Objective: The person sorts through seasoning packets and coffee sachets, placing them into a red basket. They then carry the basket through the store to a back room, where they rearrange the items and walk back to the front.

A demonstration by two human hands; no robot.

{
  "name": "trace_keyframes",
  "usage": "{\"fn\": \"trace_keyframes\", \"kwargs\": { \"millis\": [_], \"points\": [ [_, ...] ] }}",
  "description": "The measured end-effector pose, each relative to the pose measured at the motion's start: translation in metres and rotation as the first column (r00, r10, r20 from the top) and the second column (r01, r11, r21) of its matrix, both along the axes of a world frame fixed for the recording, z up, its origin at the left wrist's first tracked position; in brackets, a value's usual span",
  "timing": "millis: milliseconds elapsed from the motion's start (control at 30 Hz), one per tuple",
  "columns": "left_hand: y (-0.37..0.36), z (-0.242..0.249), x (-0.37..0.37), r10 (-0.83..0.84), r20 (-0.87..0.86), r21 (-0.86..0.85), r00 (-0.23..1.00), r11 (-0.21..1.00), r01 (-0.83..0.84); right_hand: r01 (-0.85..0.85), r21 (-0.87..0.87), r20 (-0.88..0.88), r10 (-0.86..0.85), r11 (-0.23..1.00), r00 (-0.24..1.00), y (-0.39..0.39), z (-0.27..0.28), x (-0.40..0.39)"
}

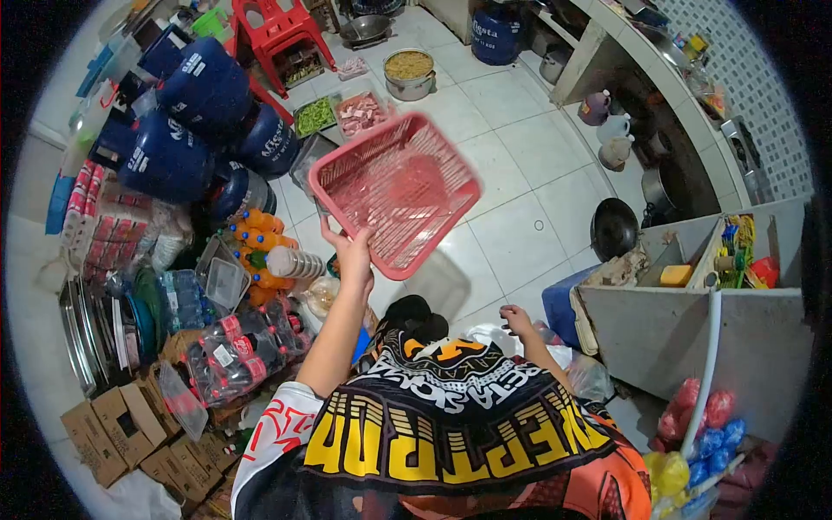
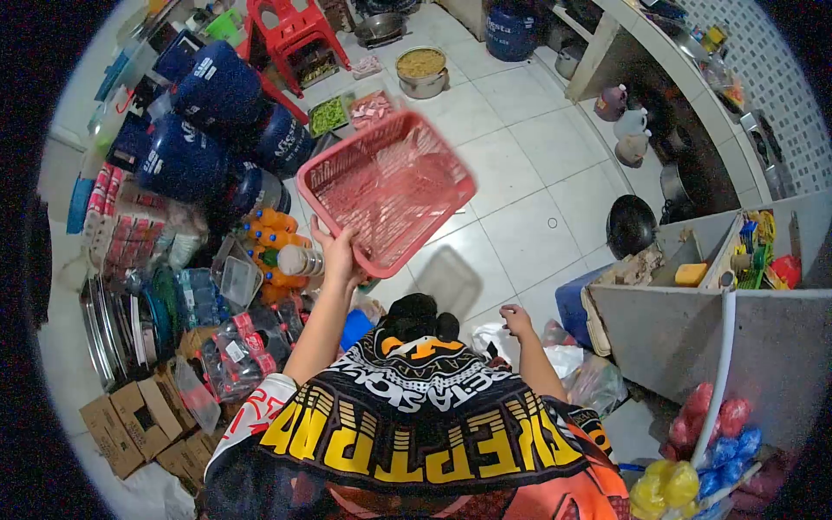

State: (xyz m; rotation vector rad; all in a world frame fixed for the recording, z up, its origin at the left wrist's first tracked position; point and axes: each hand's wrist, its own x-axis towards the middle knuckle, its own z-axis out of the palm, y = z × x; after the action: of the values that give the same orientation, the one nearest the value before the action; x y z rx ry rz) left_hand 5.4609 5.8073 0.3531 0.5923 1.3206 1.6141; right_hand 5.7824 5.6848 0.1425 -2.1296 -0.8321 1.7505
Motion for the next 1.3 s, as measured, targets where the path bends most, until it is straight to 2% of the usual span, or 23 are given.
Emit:
{"fn": "trace_keyframes", "kwargs": {
  "millis": [100,133,167,200,233,267,300,333,367,433,533,633,767,833,900,1000,1033,1067,1100,1133,1200,1267,1300],
  "points": [
    [0.039,-0.038,-0.013,0.073,-0.169,-0.279,0.983,0.953,-0.119,0.011,0.018,-0.011,-0.011,1.0,1.0,0.013,-0.021,0.006],
    [0.046,-0.016,-0.002,0.133,0.031,-0.357,0.991,0.927,-0.113,0.024,0.004,-0.013,-0.024,1.0,1.0,0.015,-0.032,0.012],
    [0.058,-0.027,-0.007,0.11,0.204,-0.25,0.973,0.967,-0.057,0.017,-0.003,0.009,-0.017,1.0,1.0,0.02,-0.034,0.013],
    [0.068,-0.015,-0.011,0.043,0.352,-0.388,0.935,0.916,0.104,-0.001,-0.04,0.021,0.001,0.999,1.0,0.028,-0.028,0.017],
    [0.085,-0.027,-0.018,0.031,0.48,-0.378,0.877,0.909,0.175,-0.035,-0.074,0.036,0.037,0.997,0.999,0.039,-0.032,0.019],
    [0.105,-0.03,-0.02,0.133,0.552,-0.402,0.823,0.907,0.123,-0.062,-0.113,0.044,0.067,0.992,0.997,0.042,-0.043,0.026],
    [0.124,-0.02,-0.018,0.155,0.527,-0.417,0.836,0.904,0.095,-0.048,-0.085,0.034,0.051,0.995,0.998,0.043,-0.1,0.049],
    [0.143,-0.011,-0.017,0.178,0.504,-0.434,0.845,0.898,0.069,-0.615,0.218,0.182,0.587,0.758,0.789,0.077,-0.075,0.037],
    [0.163,-0.012,-0.021,0.159,0.504,-0.423,0.849,0.903,0.082,-0.443,-0.16,0.122,0.463,0.882,0.878,0.108,-0.047,0.033],
    [0.2,-0.022,-0.031,0.154,0.541,-0.351,0.827,0.935,0.055,-0.277,-0.124,0.131,0.292,0.953,0.947,0.173,-0.009,0.025],
    [0.244,-0.026,-0.034,0.109,0.562,-0.294,0.82,0.953,0.074,-0.253,0.239,0.247,0.194,0.937,0.95,0.277,-0.012,0.031],
    [0.269,-0.037,-0.015,0.095,0.585,-0.313,0.805,0.942,0.117,-0.055,0.499,0.047,0.036,0.865,0.998,0.35,0.042,0.02],
    [0.288,-0.031,0.017,-0.006,0.706,-0.279,0.709,0.917,0.286,-0.054,0.423,0.078,0.023,0.905,0.997,0.379,0.062,0.024],
    [0.296,-0.031,0.028,-0.004,0.714,-0.311,0.7,0.894,0.323,-0.233,0.23,0.15,0.202,0.945,0.968,0.378,0.015,0.051],
    [0.31,-0.04,0.039,-0.092,0.767,-0.182,0.635,0.918,0.353,-0.321,-0.007,0.175,0.317,0.947,0.932,0.368,-0.009,0.079],
    [0.347,-0.039,0.067,0.075,0.83,-0.232,0.552,0.947,0.221,-0.314,-0.199,0.095,0.337,0.928,0.937,0.37,-0.021,0.118],
    [0.361,-0.041,0.076,0.155,0.831,-0.277,0.535,0.948,0.156,-0.642,0.054,0.171,0.626,0.765,0.76,0.369,-0.063,0.146],
    [0.376,-0.052,0.084,0.231,0.81,-0.331,0.538,0.939,0.095,-0.864,0.259,0.314,0.809,0.431,0.497,0.379,-0.103,0.18],
    [0.389,-0.059,0.092,0.245,0.804,-0.324,0.542,0.944,0.055,-0.366,-0.121,0.095,0.378,0.923,0.921,0.404,-0.024,0.157],
    [0.403,-0.062,0.102,0.258,0.796,-0.319,0.547,0.948,0.017,-0.181,-0.048,0.03,0.183,0.982,0.983,0.423,-0.011,0.162],
    [0.426,-0.054,0.129,0.318,0.755,-0.383,0.573,0.924,-0.009,-0.133,-0.036,-0.061,0.13,0.991,0.99,0.465,-0.015,0.189],
    [0.451,-0.055,0.15,0.381,0.717,-0.414,0.584,0.906,-0.082,-0.152,-0.026,-0.009,0.151,0.988,0.988,0.511,-0.001,0.216],
    [0.46,-0.066,0.156,0.295,0.718,-0.346,0.63,0.937,-0.045,-0.15,-0.01,0.041,0.15,0.989,0.988,0.537,0.011,0.224]
  ]
}}
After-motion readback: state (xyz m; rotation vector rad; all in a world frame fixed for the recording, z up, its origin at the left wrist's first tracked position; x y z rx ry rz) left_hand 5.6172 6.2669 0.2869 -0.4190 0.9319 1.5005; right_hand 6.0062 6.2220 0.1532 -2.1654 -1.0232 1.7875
